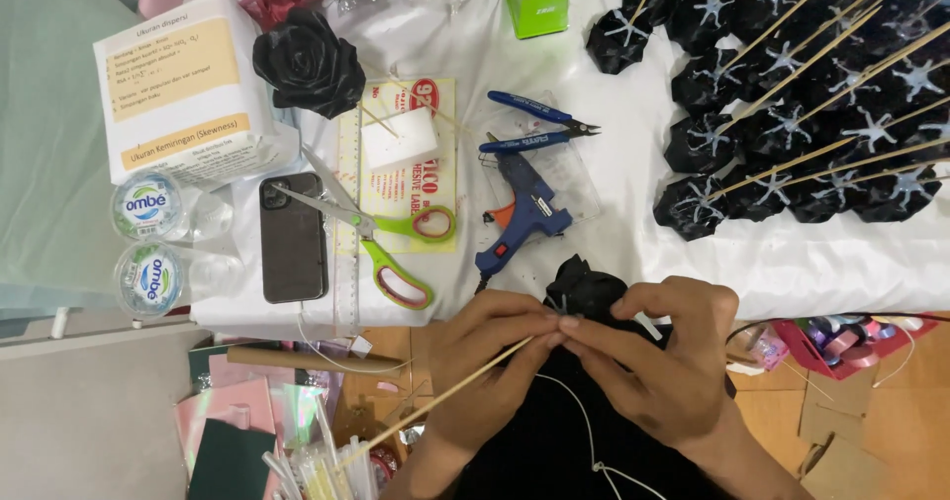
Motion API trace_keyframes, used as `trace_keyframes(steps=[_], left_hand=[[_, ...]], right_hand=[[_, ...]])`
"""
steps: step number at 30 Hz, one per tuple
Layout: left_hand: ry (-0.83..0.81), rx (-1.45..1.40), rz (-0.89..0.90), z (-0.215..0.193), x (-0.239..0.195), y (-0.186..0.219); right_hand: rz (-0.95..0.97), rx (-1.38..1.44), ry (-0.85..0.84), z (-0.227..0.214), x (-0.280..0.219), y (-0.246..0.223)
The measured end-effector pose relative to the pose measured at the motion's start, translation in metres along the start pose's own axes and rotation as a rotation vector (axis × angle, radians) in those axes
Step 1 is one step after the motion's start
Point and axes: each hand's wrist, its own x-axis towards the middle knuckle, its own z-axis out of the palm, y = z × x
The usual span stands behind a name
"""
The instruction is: Trimming the base of black artificial flowers with scissors and preparing them for assembly at a design station.
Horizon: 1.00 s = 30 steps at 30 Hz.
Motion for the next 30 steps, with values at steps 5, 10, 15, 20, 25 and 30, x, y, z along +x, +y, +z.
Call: trace_keyframes(steps=[5, 10, 15, 20, 25, 30], left_hand=[[-0.049, 0.045, 0.151, -0.008, 0.007, 0.003], [-0.028, 0.065, 0.173, -0.01, 0.005, 0.001], [-0.016, 0.082, 0.18, -0.012, 0.006, 0.004], [-0.007, 0.163, 0.25, -0.009, 0.005, 0.007], [0.0, 0.109, 0.307, -0.009, 0.008, 0.008], [-0.028, 0.084, 0.298, -0.008, 0.004, 0.01]], right_hand=[[0.079, 0.012, -0.046, -0.006, 0.007, -0.009], [0.317, 0.357, 0.018, -0.012, 0.002, -0.009], [0.241, 0.445, 0.05, -0.022, -0.002, -0.001], [-0.026, 0.075, -0.024, -0.017, 0.015, -0.012], [-0.064, -0.028, 0.034, -0.009, 0.002, -0.006], [-0.066, -0.082, 0.04, -0.007, -0.003, -0.009]])
